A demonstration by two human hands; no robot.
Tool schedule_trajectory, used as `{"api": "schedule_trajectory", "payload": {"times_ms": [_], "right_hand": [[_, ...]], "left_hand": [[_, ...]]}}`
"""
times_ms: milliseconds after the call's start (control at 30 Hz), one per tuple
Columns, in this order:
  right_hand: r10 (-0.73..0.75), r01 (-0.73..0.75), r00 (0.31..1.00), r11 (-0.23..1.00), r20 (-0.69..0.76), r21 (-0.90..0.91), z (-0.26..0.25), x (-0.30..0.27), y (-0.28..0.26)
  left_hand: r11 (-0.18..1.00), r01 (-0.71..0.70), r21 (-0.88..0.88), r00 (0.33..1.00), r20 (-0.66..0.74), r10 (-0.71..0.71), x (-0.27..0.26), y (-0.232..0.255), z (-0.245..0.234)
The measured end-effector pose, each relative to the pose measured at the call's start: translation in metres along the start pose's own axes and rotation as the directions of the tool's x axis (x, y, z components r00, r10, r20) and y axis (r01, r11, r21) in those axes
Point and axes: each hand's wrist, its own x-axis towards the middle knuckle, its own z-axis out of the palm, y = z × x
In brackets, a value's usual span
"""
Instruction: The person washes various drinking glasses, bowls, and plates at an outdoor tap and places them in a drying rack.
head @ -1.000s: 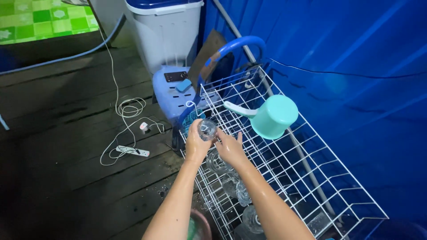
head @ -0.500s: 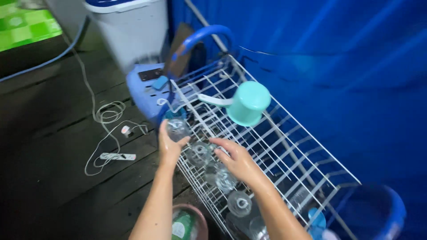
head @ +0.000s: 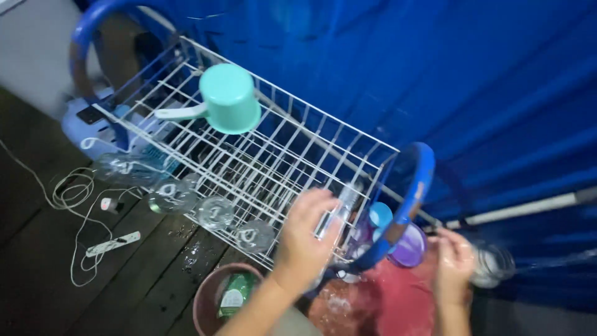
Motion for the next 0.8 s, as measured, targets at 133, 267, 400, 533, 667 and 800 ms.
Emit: {"api": "schedule_trajectory", "payload": {"times_ms": [133,267,400,533,667,800], "right_hand": [[-0.163,0.28,0.945,0.852,0.282,-0.443,-0.006,-0.043,0.262],[-0.093,0.215,0.952,0.882,0.293,-0.419,0.035,-0.055,0.247],[-0.021,0.164,0.936,0.909,0.351,-0.382,0.058,-0.086,0.266],[0.029,0.129,0.902,0.934,0.43,-0.334,0.072,-0.117,0.259],[0.05,0.111,0.87,0.949,0.49,-0.294,0.069,-0.129,0.249],[0.065,0.088,0.843,0.963,0.533,-0.256,0.064,-0.14,0.26]], "left_hand": [[0.979,-0.083,-0.186,0.979,0.168,0.115,-0.043,0.034,0.066],[0.96,-0.122,-0.252,0.936,0.292,0.195,-0.071,0.036,0.102],[0.97,-0.072,-0.232,0.915,0.373,0.157,-0.095,0.02,0.129],[0.991,-0.019,-0.132,0.919,0.387,0.069,-0.113,0.008,0.146],[0.995,0.048,-0.09,0.929,0.371,-0.011,-0.121,0.003,0.161],[0.99,0.134,-0.03,0.914,0.389,-0.112,-0.126,-0.005,0.176]]}}
